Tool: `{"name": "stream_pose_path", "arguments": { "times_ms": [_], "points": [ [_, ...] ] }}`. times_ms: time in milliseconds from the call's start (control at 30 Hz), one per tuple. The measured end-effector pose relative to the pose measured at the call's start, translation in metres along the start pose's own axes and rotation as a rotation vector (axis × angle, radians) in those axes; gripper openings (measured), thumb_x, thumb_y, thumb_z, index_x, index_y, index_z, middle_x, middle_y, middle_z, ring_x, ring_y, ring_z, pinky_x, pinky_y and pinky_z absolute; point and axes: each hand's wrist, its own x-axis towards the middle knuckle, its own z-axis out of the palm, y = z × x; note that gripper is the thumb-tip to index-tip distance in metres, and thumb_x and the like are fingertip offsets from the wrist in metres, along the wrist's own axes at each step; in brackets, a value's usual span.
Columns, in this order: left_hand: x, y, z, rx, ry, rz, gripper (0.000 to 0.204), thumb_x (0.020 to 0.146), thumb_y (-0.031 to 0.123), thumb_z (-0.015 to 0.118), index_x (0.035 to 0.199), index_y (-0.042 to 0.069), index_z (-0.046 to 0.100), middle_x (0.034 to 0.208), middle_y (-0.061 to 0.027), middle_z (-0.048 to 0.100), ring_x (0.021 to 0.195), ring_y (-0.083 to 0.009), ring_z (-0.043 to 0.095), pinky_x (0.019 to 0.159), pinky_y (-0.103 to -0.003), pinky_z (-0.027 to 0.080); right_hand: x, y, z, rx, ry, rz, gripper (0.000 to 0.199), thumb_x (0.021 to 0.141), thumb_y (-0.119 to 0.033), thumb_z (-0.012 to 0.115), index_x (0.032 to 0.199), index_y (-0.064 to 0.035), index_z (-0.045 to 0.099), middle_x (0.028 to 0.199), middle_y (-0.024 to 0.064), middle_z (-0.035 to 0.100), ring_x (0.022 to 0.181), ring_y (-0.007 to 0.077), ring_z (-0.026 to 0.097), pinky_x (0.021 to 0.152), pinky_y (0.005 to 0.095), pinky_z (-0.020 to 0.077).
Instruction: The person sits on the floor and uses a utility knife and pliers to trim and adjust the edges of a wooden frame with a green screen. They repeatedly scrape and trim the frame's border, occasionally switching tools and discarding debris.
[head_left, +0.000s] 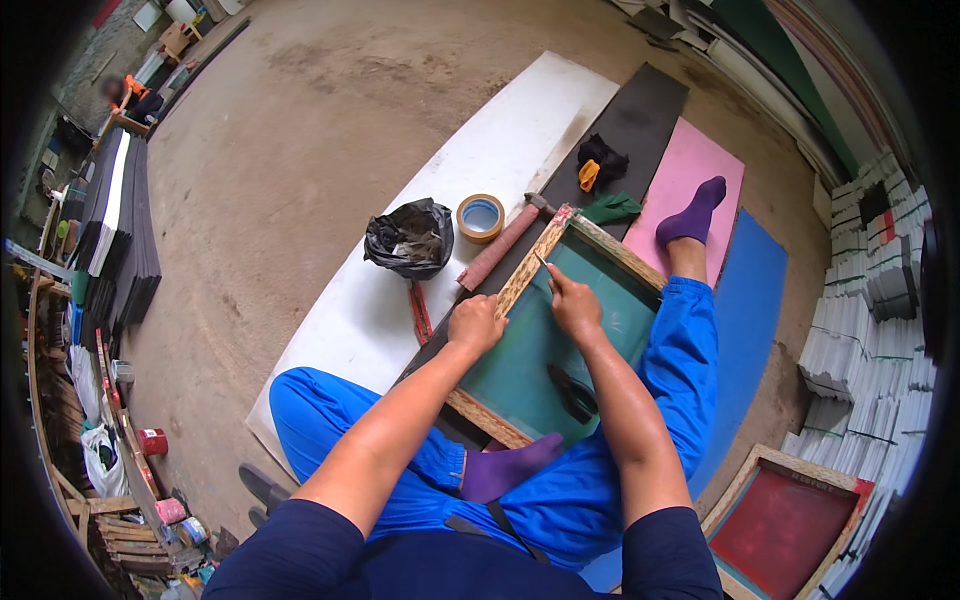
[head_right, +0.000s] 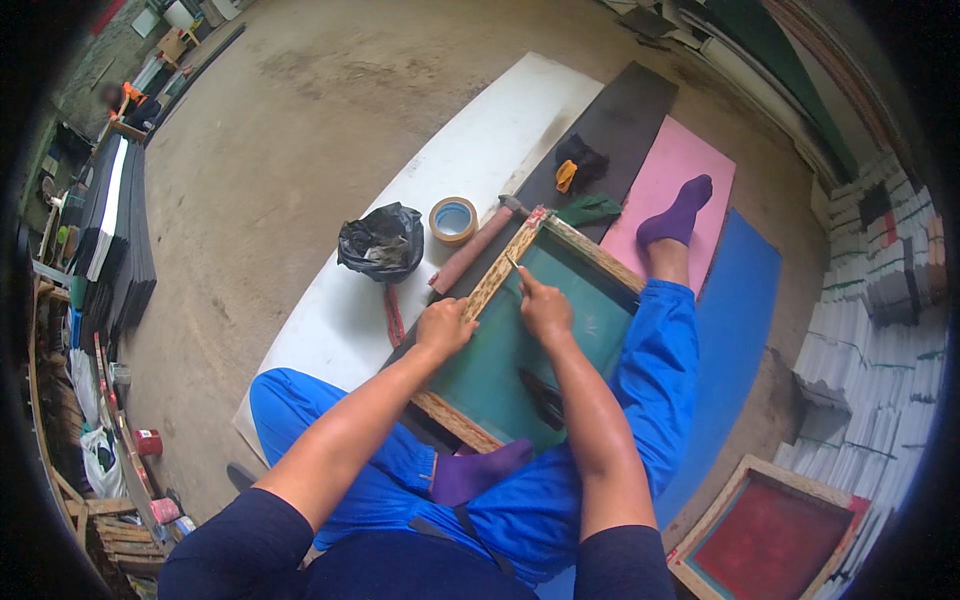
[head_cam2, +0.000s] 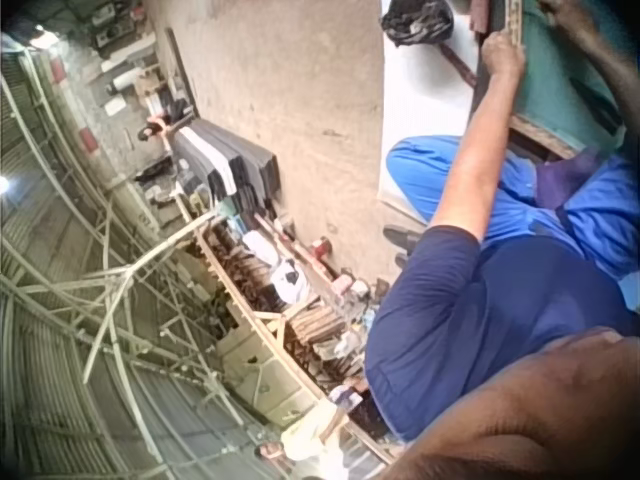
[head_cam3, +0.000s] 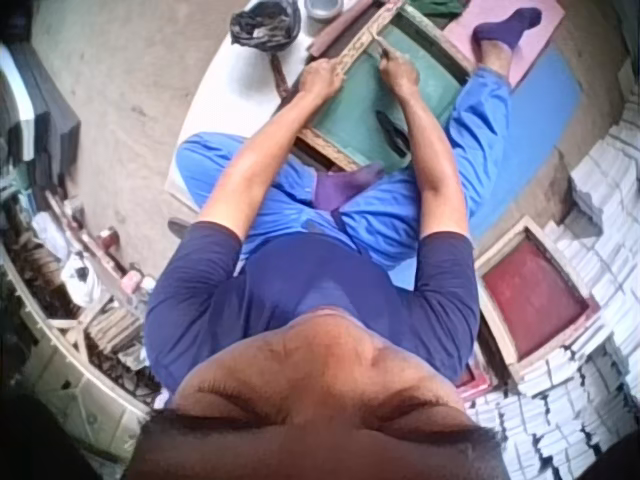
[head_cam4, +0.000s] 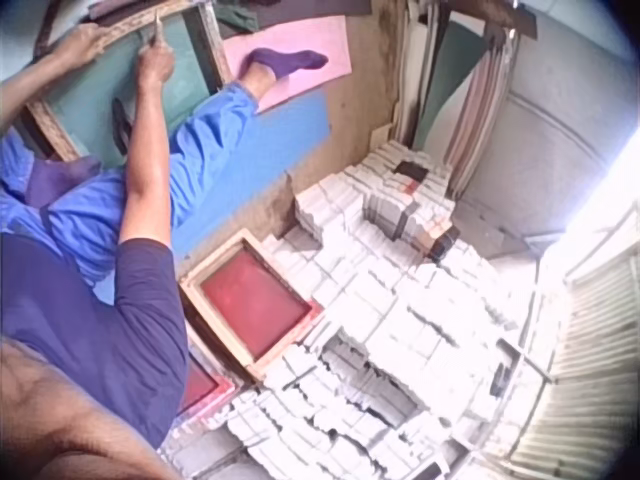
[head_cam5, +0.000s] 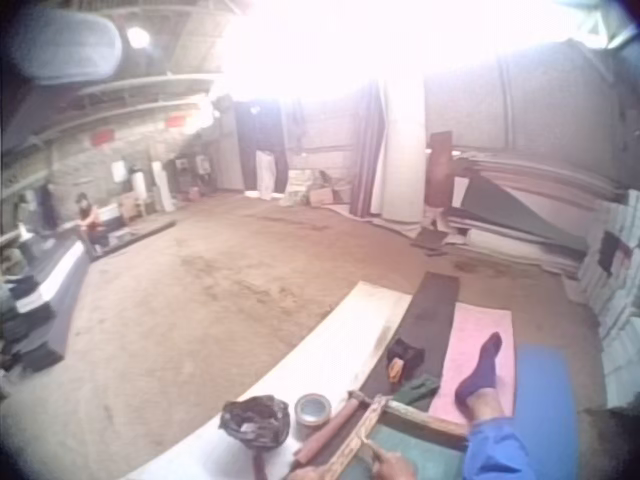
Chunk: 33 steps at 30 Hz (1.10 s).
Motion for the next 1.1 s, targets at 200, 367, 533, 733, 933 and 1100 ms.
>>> {"name": "stream_pose_path", "arguments": {
  "times_ms": [200,367,533,733,933,1100],
  "points": [
    [0.001,-0.003,0.001,0.011,-0.010,-0.007,0.040,0.082,0.034,0.081,0.107,0.005,0.070,0.098,-0.0143,0.070,0.095,-0.0343,0.071,0.085,-0.045,0.057,0.018,0.013,0.001,0.657,-0.211,0.238,0.037,0.101,-0.026,0.062,0.136,-0.0153,0.068,0.082,0.0092,0.072,0.063,0.0215,0.066,0.060,0.0367,0.0526],
    [-0.002,-0.011,0.006,-0.020,0.029,0.025,0.043,0.082,0.036,0.081,0.111,0.006,0.070,0.096,-0.0147,0.071,0.093,-0.0346,0.071,0.084,-0.045,0.057,0.017,-0.012,-0.016,0.909,-0.360,0.558,0.039,0.104,-0.029,0.061,0.142,-0.0230,0.064,0.067,-0.0025,0.053,0.049,0.0092,0.046,0.041,0.0286,0.0348],
    [0.000,-0.005,0.002,-0.027,-0.034,-0.028,0.046,0.082,0.037,0.081,0.114,0.006,0.071,0.100,-0.0149,0.071,0.097,-0.0337,0.070,0.087,-0.045,0.056,0.019,-0.001,-0.013,0.717,-0.288,0.473,0.036,0.102,-0.033,0.061,0.137,-0.0250,0.068,0.073,0.0056,0.066,0.055,0.0181,0.060,0.046,0.0353,0.0462],
    [-0.002,-0.006,0.000,-0.044,-0.012,-0.029,0.040,0.084,0.036,0.080,0.109,0.006,0.070,0.101,-0.0140,0.070,0.099,-0.0341,0.070,0.089,-0.045,0.056,-0.001,-0.023,-0.023,-0.005,-0.022,0.089,0.035,0.099,-0.033,0.059,0.132,-0.0268,0.069,0.113,0.0176,0.073,0.104,0.0391,0.070,0.089,0.0503,0.0547],
    [-0.001,-0.003,-0.003,-0.079,-0.016,-0.035,0.038,0.084,0.035,0.080,0.107,0.005,0.071,0.100,-0.0134,0.070,0.098,-0.0344,0.070,0.088,-0.045,0.056,-0.003,-0.028,-0.025,-0.119,-0.023,0.055,0.033,0.100,-0.033,0.058,0.130,-0.0282,0.071,0.103,0.0176,0.075,0.096,0.0402,0.071,0.082,0.0513,0.0565],
    [-0.003,-0.001,-0.005,-0.121,-0.009,-0.070,0.036,0.081,0.032,0.082,0.102,0.005,0.072,0.097,-0.0137,0.069,0.097,-0.0352,0.070,0.087,-0.046,0.056,0.001,-0.041,-0.024,-0.321,-0.131,0.066,0.040,0.101,-0.027,0.054,0.140,-0.0270,0.062,0.100,0.0190,0.075,0.094,0.0392,0.073,0.080,0.0530,0.0572]
  ]
}}
